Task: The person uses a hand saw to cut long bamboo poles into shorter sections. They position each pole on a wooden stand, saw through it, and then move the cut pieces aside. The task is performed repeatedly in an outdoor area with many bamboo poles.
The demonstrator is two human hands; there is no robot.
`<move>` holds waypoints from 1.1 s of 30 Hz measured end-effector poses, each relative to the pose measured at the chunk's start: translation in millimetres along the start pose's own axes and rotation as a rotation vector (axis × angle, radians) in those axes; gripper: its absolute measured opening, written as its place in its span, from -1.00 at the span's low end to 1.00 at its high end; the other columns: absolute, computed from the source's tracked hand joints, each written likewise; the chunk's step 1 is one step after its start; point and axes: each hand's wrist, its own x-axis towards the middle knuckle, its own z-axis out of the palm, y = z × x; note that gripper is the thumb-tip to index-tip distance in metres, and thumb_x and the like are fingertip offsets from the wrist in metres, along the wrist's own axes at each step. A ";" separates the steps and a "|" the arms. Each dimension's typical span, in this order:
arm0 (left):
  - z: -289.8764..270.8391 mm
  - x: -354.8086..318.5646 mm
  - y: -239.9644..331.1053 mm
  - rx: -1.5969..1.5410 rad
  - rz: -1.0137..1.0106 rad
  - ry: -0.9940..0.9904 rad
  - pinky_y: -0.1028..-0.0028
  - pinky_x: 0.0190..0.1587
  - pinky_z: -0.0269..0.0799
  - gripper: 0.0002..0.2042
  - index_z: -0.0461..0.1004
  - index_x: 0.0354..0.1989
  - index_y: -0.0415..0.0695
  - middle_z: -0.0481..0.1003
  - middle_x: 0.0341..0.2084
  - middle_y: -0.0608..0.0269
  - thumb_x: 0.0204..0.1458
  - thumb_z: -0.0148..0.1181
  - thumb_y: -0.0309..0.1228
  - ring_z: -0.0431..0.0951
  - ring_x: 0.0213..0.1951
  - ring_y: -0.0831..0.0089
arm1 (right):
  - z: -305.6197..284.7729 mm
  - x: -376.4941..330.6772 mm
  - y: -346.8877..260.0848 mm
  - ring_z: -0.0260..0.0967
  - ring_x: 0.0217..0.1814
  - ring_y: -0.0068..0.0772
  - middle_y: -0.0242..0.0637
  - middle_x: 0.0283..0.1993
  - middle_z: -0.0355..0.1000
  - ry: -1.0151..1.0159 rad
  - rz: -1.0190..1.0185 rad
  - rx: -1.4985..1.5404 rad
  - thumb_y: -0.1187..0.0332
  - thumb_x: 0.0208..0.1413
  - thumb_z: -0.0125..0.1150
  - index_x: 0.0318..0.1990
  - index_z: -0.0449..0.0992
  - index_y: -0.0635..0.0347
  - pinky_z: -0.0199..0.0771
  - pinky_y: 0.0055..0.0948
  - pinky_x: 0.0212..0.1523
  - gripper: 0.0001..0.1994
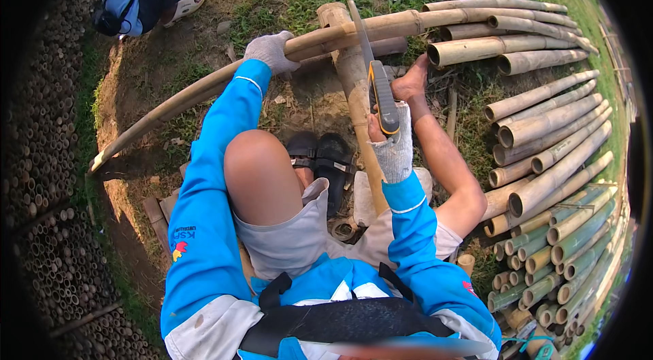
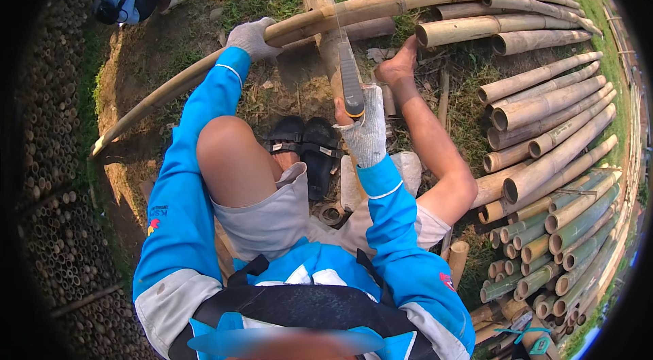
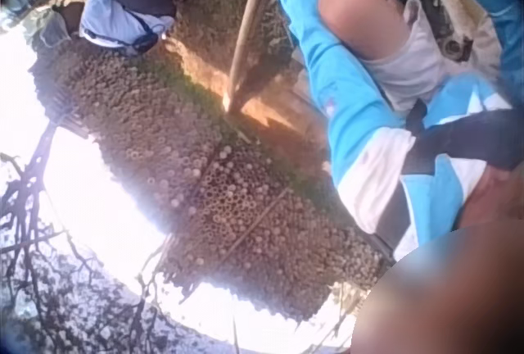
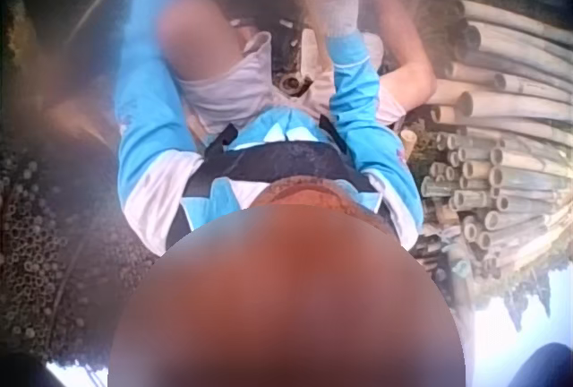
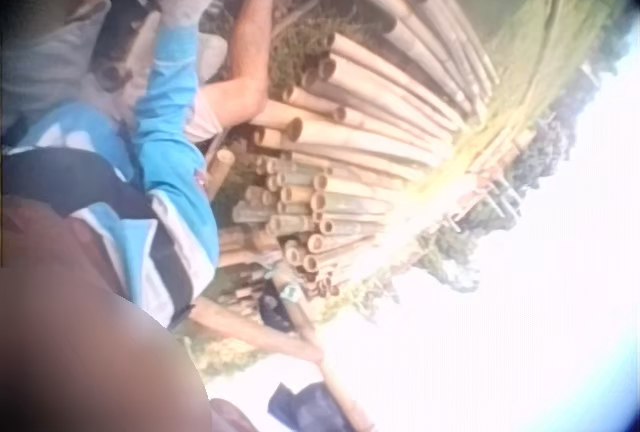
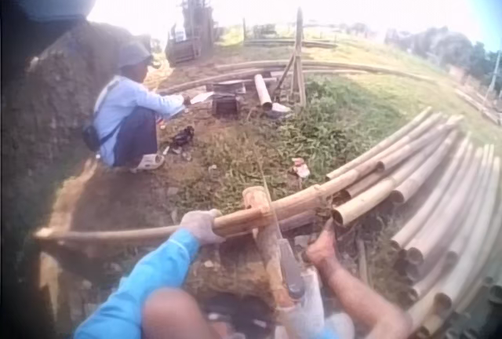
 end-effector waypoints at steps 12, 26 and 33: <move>5.4 3.9 3.8 -0.009 0.042 0.085 0.07 0.14 0.63 -0.28 0.55 0.29 0.19 0.71 0.01 0.09 -0.14 0.55 0.03 0.73 0.04 0.05 | 2.7 0.5 -5.1 0.49 0.06 -0.51 -0.26 0.14 0.45 -0.021 -0.006 -0.062 0.67 0.26 0.33 0.34 0.36 0.24 0.58 -0.49 0.10 -0.48; 9.3 21.6 -4.5 -0.007 0.057 0.038 0.05 0.09 0.65 -0.31 0.58 0.23 0.21 0.73 -0.05 0.07 -0.16 0.53 0.05 0.74 -0.01 0.03 | -53.1 -85.5 -18.4 0.44 0.17 -0.37 -0.12 0.18 0.43 -0.124 -0.403 -0.483 0.55 0.18 0.26 0.35 0.27 0.27 0.50 -0.36 0.22 -0.43; 4.3 21.2 -3.4 0.011 0.046 0.030 0.06 0.13 0.65 -0.21 0.56 0.32 0.25 0.72 0.00 0.09 -0.22 0.56 0.10 0.74 0.02 0.04 | 33.4 110.3 -1.4 0.42 -0.05 -0.54 -0.31 -0.01 0.43 -0.165 -0.270 -0.247 0.56 0.26 0.29 0.36 0.34 0.16 0.54 -0.45 0.05 -0.47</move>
